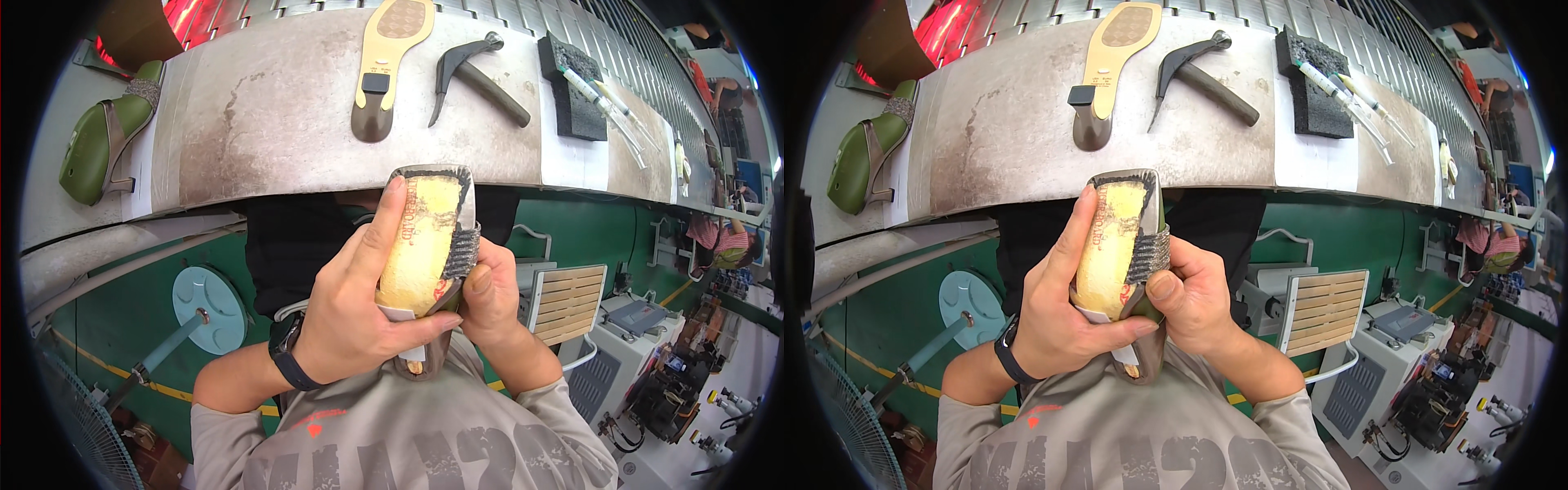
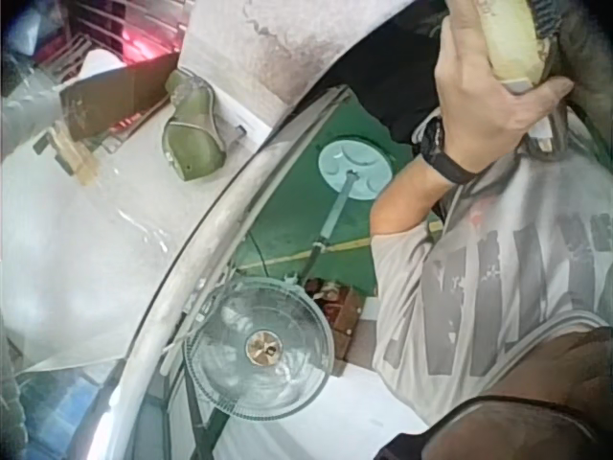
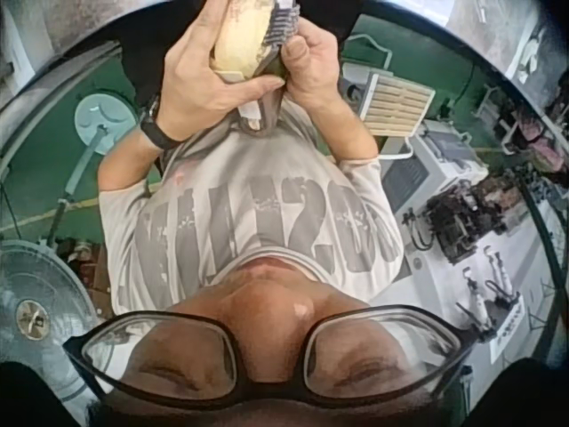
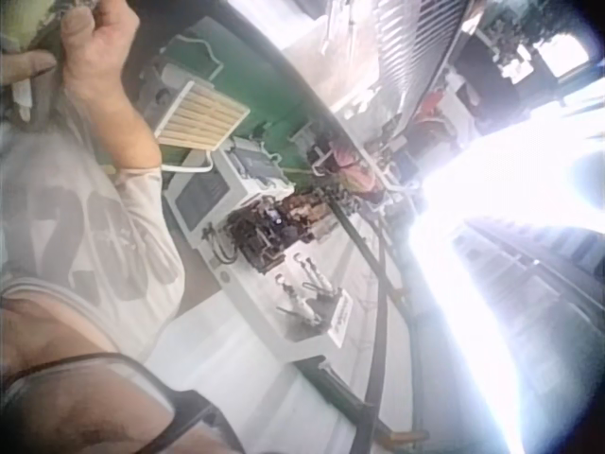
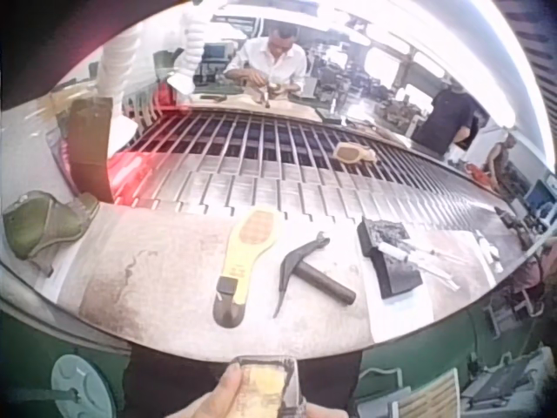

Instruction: The person attaches shoe soles to lasted shoe uppers by hand, applies adhesive along the edges using a syringe, and hammers the soles into place with a cobbler's hammer.

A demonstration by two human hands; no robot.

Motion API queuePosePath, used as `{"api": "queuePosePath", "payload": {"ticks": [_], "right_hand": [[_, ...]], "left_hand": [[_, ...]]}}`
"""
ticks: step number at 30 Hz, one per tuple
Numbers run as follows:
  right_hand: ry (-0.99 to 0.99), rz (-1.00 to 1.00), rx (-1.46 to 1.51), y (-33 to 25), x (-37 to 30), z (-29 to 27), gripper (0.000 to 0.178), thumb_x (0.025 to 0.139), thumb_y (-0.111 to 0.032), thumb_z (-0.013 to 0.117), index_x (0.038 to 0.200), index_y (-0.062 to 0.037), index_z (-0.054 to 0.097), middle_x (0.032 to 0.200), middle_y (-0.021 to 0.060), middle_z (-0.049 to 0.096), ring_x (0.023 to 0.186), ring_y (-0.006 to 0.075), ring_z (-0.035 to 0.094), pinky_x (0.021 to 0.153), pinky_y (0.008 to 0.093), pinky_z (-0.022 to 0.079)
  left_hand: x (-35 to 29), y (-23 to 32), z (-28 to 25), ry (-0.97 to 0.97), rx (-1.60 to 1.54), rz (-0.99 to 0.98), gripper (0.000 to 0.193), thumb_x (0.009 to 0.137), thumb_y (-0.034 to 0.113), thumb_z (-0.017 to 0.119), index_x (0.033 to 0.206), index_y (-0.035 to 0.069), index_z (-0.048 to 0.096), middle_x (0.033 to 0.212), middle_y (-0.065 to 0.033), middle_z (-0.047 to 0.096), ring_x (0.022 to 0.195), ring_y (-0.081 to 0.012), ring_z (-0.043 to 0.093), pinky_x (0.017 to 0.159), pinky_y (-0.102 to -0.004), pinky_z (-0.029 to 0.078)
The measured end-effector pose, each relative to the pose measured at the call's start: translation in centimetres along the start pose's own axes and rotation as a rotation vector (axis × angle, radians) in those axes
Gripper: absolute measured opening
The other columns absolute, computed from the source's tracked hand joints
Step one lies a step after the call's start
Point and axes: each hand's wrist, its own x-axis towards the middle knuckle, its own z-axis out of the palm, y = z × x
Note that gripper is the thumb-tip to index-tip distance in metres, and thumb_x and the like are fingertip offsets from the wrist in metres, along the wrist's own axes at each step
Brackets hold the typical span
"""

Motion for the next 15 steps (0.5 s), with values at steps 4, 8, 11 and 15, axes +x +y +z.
{"api": "queuePosePath", "payload": {"ticks": [4, 8, 11, 15], "right_hand": [[-0.037, 0.023, -0.012, -0.4, -0.1, -0.5, 0.074, 0.097, -0.055, 0.072, 0.134, 0.0076, 0.060, 0.120, 0.0093, 0.072, 0.108, 0.0130, 0.067, 0.095, 0.0299, 0.055], [-0.062, -0.011, -0.069, -1.5, 0.0, 0.3, 0.063, 0.104, -0.046, 0.067, 0.135, 0.0068, 0.059, 0.121, 0.0092, 0.072, 0.109, 0.0125, 0.066, 0.095, 0.0297, 0.055], [-0.043, -0.025, -0.123, -1.5, 0.3, 0.7, 0.053, 0.107, -0.038, 0.060, 0.136, 0.0067, 0.058, 0.121, 0.0089, 0.071, 0.109, 0.0121, 0.065, 0.095, 0.0295, 0.054], [-0.083, 0.027, -0.125, -1.2, 1.7, 1.1, 0.056, 0.106, -0.042, 0.059, 0.135, 0.0064, 0.057, 0.119, 0.0079, 0.070, 0.106, 0.0111, 0.064, 0.093, 0.0287, 0.054]], "left_hand": [[0.3, 0.4, 0.0, 0.022, 0.051, 0.028, 0.123, 0.069, 0.014, 0.098, 0.164, -0.006, 0.022, 0.147, -0.0246, 0.058, 0.128, -0.0293, 0.065, 0.105, -0.0361, 0.053], [0.3, 0.8, 0.0, 0.046, 0.094, 0.029, 0.123, 0.068, 0.014, 0.098, 0.163, -0.008, 0.023, 0.145, -0.0258, 0.059, 0.125, -0.0308, 0.067, 0.103, -0.0365, 0.055], [-0.1, 0.8, 0.4, 0.079, 0.118, 0.001, 0.124, 0.067, 0.015, 0.098, 0.163, -0.008, 0.023, 0.143, -0.0264, 0.059, 0.124, -0.0320, 0.068, 0.102, -0.0372, 0.055], [-0.4, 0.8, -0.8, 0.059, 0.169, -0.014, 0.128, 0.072, 0.023, 0.099, 0.164, -0.008, 0.016, 0.144, -0.0246, 0.058, 0.124, -0.0310, 0.066, 0.102, -0.0375, 0.055]]}}
